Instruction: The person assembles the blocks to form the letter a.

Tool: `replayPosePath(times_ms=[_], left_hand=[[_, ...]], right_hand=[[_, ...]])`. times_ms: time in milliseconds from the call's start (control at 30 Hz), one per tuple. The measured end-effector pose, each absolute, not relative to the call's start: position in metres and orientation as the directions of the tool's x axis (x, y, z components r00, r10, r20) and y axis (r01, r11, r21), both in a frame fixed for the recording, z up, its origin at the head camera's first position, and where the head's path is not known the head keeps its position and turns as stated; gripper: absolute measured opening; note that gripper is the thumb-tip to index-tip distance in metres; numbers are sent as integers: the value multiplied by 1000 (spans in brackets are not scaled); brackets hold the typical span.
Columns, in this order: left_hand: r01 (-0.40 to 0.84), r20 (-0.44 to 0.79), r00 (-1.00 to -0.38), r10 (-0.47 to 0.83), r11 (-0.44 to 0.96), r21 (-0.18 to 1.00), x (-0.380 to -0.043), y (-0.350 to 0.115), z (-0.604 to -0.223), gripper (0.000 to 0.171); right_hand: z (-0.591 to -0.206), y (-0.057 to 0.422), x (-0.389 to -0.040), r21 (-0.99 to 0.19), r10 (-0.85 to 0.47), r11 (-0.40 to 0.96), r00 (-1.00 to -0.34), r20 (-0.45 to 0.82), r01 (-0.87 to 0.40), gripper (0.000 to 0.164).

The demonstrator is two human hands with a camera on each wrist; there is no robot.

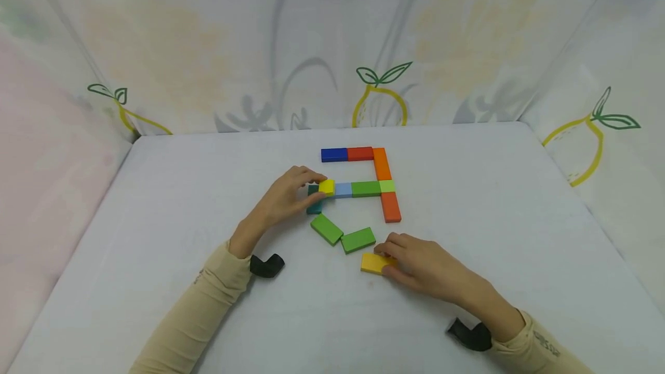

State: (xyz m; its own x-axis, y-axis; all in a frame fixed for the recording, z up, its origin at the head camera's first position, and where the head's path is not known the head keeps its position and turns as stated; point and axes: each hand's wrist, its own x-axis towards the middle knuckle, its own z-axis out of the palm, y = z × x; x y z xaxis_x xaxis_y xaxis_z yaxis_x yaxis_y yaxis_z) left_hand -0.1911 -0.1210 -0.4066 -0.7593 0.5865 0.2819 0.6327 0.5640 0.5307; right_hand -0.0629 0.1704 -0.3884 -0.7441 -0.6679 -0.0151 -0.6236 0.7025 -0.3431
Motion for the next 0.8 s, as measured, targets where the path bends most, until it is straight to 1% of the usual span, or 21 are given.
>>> replayPosePath(times_ms=[200, 467, 633, 800], left_hand=[[649, 283, -747, 602, 566, 509, -189, -116, -406, 34], [667, 287, -733, 617, 569, 482, -186, -110, -405, 34], [665, 274, -726, 630, 544, 511, -184, -107, -406, 33], [672, 273, -713, 646, 518, 530, -182, -103, -406, 33]], right_hand=[[-391, 170, -62, -318, -659, 718, -752, -23, -619, 34], [-389, 170, -62, -296, -642, 738, -766, -34, -606, 31], [-389, 173, -63, -296, -641, 736, -768, -13, -609, 30], [-390, 177, -65, -277, -622, 754, -783, -10, -595, 30]])
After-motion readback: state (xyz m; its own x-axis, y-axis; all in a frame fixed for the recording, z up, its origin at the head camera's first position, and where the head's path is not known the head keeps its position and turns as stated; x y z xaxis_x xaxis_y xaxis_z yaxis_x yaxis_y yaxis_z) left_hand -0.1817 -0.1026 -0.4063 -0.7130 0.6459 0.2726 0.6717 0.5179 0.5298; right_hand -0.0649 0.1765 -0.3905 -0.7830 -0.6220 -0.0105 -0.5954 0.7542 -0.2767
